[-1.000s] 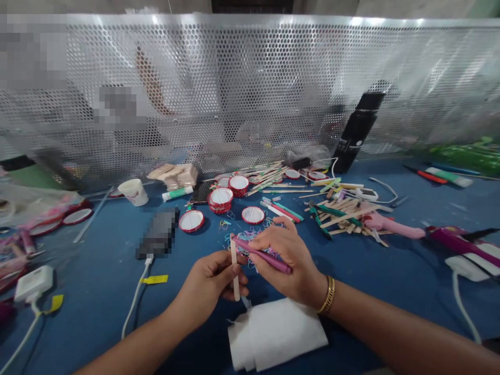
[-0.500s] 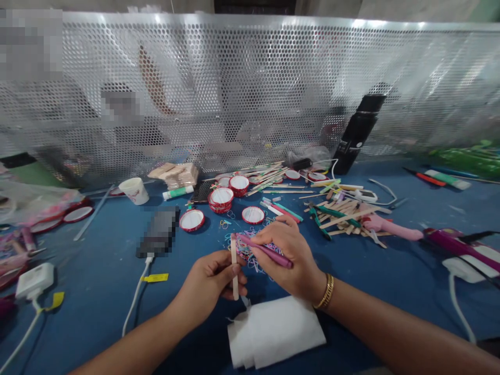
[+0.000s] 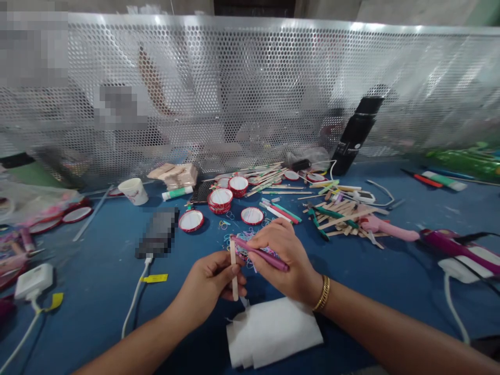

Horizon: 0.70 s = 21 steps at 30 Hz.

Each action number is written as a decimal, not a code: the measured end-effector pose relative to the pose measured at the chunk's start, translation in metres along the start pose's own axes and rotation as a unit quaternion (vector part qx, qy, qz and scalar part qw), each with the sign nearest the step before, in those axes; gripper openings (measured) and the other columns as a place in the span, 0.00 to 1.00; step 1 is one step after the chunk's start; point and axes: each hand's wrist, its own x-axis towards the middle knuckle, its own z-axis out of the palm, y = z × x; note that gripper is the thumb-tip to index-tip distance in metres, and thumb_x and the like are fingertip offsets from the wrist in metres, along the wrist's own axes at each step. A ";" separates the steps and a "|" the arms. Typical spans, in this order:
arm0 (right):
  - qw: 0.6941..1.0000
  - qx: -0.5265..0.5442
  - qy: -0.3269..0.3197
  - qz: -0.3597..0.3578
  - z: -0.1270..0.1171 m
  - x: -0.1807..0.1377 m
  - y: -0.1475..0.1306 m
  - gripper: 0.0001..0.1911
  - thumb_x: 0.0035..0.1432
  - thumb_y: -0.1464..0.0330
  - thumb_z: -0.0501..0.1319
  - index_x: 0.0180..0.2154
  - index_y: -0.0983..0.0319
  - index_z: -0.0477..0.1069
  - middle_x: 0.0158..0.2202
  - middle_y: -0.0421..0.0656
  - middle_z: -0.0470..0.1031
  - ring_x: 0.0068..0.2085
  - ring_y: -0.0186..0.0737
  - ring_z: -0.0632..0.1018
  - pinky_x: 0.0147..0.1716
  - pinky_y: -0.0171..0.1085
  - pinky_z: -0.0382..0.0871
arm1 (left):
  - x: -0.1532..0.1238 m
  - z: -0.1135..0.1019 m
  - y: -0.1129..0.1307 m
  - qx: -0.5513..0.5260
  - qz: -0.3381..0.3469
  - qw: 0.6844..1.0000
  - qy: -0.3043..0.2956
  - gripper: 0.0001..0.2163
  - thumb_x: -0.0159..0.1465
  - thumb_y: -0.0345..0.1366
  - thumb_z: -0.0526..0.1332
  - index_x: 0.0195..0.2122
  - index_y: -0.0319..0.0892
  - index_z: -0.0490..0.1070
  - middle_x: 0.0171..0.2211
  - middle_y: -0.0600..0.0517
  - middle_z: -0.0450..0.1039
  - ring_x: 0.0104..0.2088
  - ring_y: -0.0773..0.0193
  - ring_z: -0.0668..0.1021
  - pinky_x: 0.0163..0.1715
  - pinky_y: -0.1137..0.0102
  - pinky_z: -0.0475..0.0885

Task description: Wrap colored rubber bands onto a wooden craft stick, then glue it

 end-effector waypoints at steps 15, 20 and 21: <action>0.999 0.008 0.033 -0.006 -0.002 0.002 -0.001 0.06 0.57 0.72 0.62 0.37 0.56 0.71 0.34 0.39 0.79 0.38 0.40 0.78 0.46 0.47 0.66 | -0.002 -0.001 0.003 -0.064 -0.012 0.998 -0.008 0.17 0.52 0.46 0.73 0.34 0.39 0.73 0.25 0.53 0.77 0.23 0.67 0.80 0.22 0.76 0.72; 1.000 0.010 0.017 -0.011 -0.002 0.001 -0.003 0.07 0.56 0.72 0.63 0.38 0.56 0.71 0.34 0.38 0.78 0.37 0.39 0.78 0.47 0.48 0.65 | -0.002 -0.001 0.003 -0.068 -0.018 0.997 -0.016 0.17 0.52 0.46 0.73 0.34 0.39 0.73 0.25 0.53 0.77 0.23 0.67 0.80 0.22 0.76 0.73; 1.000 0.010 0.017 -0.010 -0.002 0.001 -0.003 0.07 0.56 0.72 0.63 0.37 0.56 0.71 0.33 0.38 0.78 0.37 0.39 0.78 0.47 0.48 0.65 | -0.002 -0.001 0.003 -0.069 -0.019 0.997 -0.016 0.17 0.52 0.46 0.73 0.33 0.39 0.73 0.25 0.53 0.77 0.23 0.67 0.80 0.22 0.76 0.73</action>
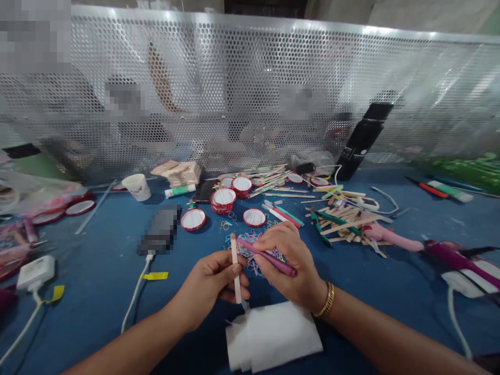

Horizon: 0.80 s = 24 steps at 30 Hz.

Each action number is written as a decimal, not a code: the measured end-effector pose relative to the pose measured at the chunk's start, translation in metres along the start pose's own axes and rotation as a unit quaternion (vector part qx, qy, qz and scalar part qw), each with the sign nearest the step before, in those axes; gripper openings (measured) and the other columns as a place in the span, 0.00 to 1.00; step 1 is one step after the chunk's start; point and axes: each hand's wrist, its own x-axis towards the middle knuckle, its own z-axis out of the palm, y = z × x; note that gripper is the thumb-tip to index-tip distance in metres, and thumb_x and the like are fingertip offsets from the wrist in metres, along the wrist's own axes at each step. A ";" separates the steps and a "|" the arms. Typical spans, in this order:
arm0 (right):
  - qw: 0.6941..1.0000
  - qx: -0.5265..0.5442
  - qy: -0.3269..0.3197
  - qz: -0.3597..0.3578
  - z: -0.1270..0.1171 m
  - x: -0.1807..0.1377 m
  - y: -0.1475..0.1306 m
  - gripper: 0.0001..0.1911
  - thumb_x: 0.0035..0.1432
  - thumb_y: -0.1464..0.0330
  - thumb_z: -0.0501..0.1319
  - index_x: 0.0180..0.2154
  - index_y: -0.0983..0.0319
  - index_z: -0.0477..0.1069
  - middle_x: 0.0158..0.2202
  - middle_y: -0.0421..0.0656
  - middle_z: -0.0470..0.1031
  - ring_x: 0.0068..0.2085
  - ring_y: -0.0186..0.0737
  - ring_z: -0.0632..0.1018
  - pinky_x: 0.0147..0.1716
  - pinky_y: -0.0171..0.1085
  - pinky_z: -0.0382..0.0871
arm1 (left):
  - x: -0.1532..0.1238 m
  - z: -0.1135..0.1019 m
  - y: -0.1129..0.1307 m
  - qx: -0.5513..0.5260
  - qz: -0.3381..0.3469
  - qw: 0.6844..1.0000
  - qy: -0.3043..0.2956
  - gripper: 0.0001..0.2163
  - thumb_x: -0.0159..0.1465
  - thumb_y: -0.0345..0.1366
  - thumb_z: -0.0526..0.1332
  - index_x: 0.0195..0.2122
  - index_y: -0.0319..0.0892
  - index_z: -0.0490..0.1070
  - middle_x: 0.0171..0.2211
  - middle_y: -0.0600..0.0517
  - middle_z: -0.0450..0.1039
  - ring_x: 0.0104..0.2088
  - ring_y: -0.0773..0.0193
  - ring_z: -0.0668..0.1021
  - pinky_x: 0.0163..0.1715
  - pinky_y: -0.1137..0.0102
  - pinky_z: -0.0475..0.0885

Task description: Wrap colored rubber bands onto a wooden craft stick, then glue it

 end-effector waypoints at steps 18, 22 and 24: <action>1.000 -0.014 -0.001 0.000 -0.002 0.001 -0.003 0.08 0.56 0.74 0.62 0.38 0.55 0.71 0.33 0.37 0.78 0.36 0.39 0.77 0.47 0.48 0.64 | 0.002 -0.001 0.000 0.008 -0.002 1.000 0.008 0.17 0.53 0.46 0.72 0.34 0.39 0.73 0.25 0.53 0.77 0.24 0.67 0.80 0.24 0.76 0.73; 1.000 -0.015 0.000 -0.007 0.000 -0.001 -0.003 0.09 0.55 0.74 0.63 0.38 0.56 0.71 0.33 0.38 0.78 0.37 0.40 0.77 0.47 0.49 0.64 | 0.000 0.000 -0.001 0.026 0.003 1.000 0.014 0.16 0.54 0.45 0.71 0.35 0.38 0.73 0.26 0.53 0.77 0.25 0.67 0.80 0.24 0.77 0.73; 1.000 -0.021 -0.003 -0.011 0.000 -0.001 -0.004 0.09 0.55 0.74 0.63 0.37 0.56 0.70 0.33 0.37 0.78 0.37 0.39 0.77 0.48 0.49 0.63 | 0.000 0.001 -0.002 0.045 0.016 0.999 0.016 0.16 0.54 0.45 0.70 0.35 0.38 0.73 0.26 0.53 0.77 0.24 0.67 0.80 0.23 0.77 0.72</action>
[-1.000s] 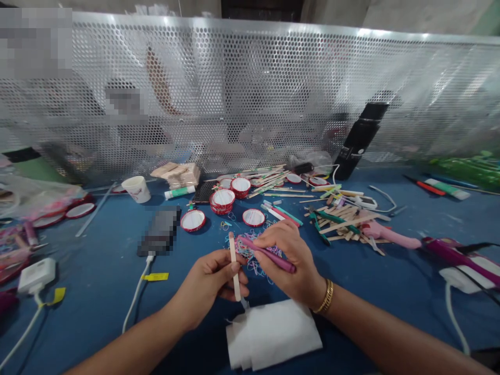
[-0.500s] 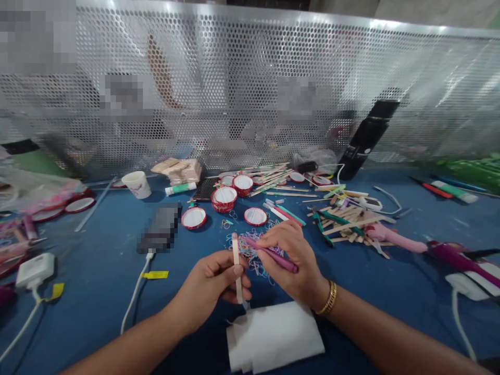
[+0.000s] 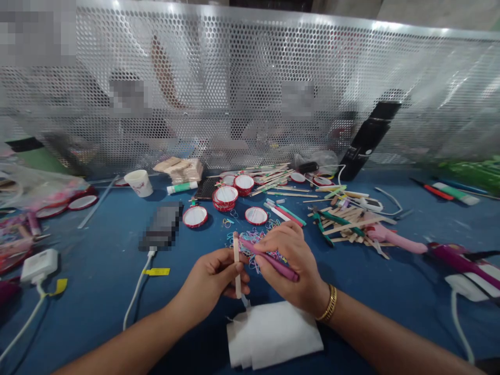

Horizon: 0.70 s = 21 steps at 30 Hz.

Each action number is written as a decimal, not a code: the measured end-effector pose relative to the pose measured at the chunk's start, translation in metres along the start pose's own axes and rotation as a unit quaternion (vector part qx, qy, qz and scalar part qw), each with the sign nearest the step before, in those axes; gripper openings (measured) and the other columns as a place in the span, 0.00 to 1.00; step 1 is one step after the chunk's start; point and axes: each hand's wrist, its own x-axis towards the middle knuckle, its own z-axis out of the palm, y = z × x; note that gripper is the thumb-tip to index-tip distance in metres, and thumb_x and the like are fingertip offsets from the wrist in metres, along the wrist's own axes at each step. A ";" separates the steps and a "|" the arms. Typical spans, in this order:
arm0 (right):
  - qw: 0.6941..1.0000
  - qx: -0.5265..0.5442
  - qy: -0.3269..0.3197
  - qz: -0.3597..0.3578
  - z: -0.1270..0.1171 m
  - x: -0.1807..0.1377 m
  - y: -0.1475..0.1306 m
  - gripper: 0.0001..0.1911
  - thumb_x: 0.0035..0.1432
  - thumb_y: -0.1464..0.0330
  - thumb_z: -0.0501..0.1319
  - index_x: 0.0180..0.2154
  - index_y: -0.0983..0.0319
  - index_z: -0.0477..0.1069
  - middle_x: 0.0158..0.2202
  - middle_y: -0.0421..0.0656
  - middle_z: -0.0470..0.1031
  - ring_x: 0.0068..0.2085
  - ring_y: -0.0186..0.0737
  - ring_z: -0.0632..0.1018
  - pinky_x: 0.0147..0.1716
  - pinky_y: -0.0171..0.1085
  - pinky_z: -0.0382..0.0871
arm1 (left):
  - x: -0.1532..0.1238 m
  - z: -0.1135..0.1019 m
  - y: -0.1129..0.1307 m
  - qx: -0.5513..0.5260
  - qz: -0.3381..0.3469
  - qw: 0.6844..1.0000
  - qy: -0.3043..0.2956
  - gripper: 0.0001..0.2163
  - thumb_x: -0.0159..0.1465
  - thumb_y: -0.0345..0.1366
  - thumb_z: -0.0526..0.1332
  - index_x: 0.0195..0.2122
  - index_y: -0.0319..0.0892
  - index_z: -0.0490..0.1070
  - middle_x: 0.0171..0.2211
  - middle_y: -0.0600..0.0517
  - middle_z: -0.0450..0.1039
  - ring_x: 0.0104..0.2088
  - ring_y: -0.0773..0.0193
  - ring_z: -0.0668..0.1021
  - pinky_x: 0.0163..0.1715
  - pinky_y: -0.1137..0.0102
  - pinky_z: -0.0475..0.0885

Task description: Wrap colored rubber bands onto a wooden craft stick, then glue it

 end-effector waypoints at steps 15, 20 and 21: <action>1.000 -0.024 -0.018 -0.003 0.001 -0.003 -0.005 0.06 0.56 0.72 0.63 0.36 0.57 0.71 0.32 0.37 0.78 0.36 0.38 0.78 0.52 0.50 0.60 | 0.002 0.000 -0.005 0.064 0.054 0.996 -0.005 0.14 0.56 0.46 0.67 0.31 0.39 0.72 0.26 0.53 0.75 0.26 0.65 0.78 0.23 0.75 0.71; 0.999 -0.023 -0.023 0.005 0.001 -0.002 -0.005 0.06 0.56 0.73 0.63 0.36 0.57 0.70 0.33 0.36 0.78 0.36 0.38 0.77 0.52 0.50 0.59 | 0.003 0.000 -0.006 0.068 0.060 0.996 -0.004 0.13 0.57 0.45 0.66 0.32 0.39 0.73 0.26 0.52 0.75 0.26 0.64 0.78 0.23 0.75 0.70; 0.999 -0.024 -0.023 0.005 0.002 -0.002 -0.006 0.06 0.56 0.73 0.63 0.36 0.57 0.70 0.33 0.36 0.78 0.36 0.37 0.77 0.52 0.50 0.59 | 0.004 0.000 -0.006 0.069 0.061 0.996 0.000 0.12 0.57 0.45 0.66 0.31 0.39 0.73 0.26 0.52 0.75 0.26 0.64 0.78 0.23 0.75 0.70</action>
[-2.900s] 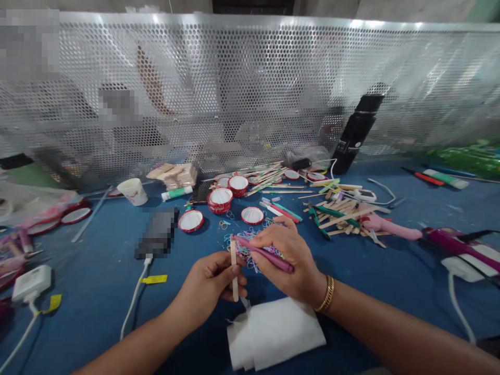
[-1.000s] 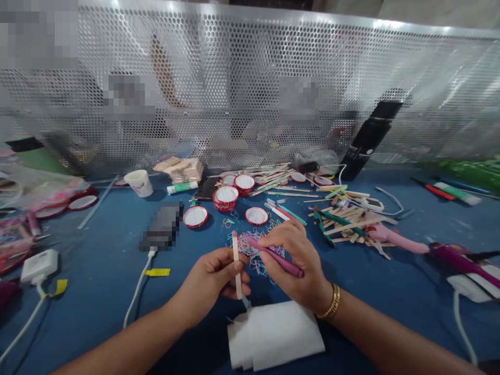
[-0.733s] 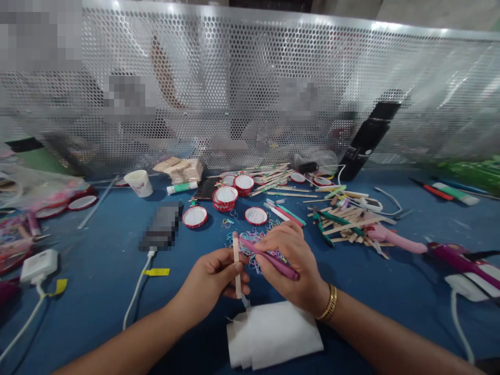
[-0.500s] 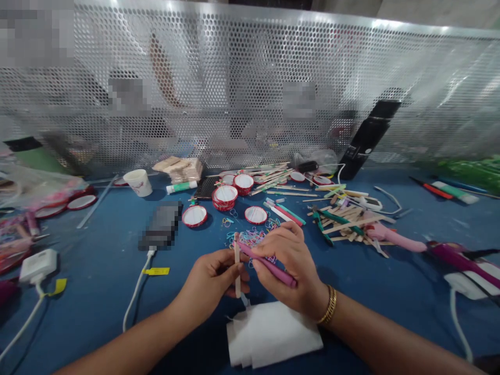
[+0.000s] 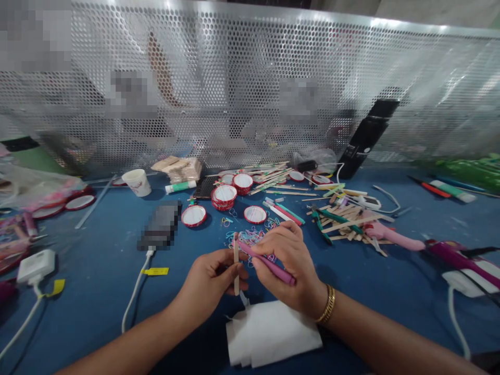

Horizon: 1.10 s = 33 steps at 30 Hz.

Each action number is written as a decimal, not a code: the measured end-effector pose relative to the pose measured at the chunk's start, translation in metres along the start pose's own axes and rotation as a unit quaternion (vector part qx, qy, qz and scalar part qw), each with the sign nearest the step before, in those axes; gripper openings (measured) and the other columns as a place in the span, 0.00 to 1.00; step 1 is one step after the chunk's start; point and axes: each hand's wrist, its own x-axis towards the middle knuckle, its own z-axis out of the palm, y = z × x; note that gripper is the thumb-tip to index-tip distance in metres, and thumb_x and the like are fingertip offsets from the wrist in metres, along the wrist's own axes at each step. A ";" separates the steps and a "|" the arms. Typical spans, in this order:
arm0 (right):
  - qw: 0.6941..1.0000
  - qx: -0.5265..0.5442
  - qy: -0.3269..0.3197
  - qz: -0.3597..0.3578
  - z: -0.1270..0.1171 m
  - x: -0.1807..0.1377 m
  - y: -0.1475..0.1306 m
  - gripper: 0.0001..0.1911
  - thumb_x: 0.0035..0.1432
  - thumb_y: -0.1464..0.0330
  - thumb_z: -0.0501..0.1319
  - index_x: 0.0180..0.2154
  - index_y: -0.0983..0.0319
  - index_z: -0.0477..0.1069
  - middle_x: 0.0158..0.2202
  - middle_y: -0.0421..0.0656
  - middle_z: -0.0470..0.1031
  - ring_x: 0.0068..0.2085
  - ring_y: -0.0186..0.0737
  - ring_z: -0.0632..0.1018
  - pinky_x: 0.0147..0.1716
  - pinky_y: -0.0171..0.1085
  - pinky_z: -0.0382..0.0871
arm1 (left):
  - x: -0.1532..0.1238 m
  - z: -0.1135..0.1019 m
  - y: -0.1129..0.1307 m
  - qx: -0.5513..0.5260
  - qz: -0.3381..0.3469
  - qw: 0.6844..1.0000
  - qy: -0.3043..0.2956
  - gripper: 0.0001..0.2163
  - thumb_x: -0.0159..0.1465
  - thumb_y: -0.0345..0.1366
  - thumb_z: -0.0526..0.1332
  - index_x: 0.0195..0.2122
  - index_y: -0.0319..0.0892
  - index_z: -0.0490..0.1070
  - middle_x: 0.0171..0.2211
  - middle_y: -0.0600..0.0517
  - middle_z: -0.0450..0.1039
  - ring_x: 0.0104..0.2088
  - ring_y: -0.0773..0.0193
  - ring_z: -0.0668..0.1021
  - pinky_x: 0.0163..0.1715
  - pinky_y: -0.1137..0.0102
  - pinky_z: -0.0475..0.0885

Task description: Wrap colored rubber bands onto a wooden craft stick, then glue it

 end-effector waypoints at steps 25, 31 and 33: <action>1.000 -0.016 0.023 -0.011 -0.002 0.002 -0.004 0.05 0.57 0.71 0.63 0.37 0.57 0.70 0.32 0.35 0.79 0.36 0.37 0.78 0.55 0.49 0.58 | 0.000 0.000 0.007 -0.043 -0.038 0.998 0.034 0.16 0.52 0.46 0.71 0.35 0.39 0.78 0.27 0.52 0.78 0.27 0.64 0.79 0.25 0.75 0.73; 1.000 -0.021 0.007 0.005 -0.001 0.002 -0.004 0.03 0.57 0.70 0.63 0.35 0.57 0.70 0.32 0.35 0.79 0.36 0.37 0.78 0.56 0.48 0.57 | 0.000 0.002 0.007 -0.031 -0.029 0.998 0.035 0.16 0.52 0.46 0.70 0.35 0.39 0.79 0.28 0.51 0.78 0.27 0.63 0.79 0.26 0.73 0.73; 1.000 -0.020 0.002 0.010 -0.001 0.002 -0.004 0.03 0.57 0.70 0.63 0.35 0.57 0.70 0.32 0.35 0.79 0.37 0.37 0.78 0.56 0.48 0.56 | 0.000 0.003 0.008 -0.030 -0.026 0.999 0.036 0.16 0.52 0.46 0.70 0.35 0.39 0.79 0.27 0.51 0.78 0.27 0.63 0.79 0.25 0.73 0.73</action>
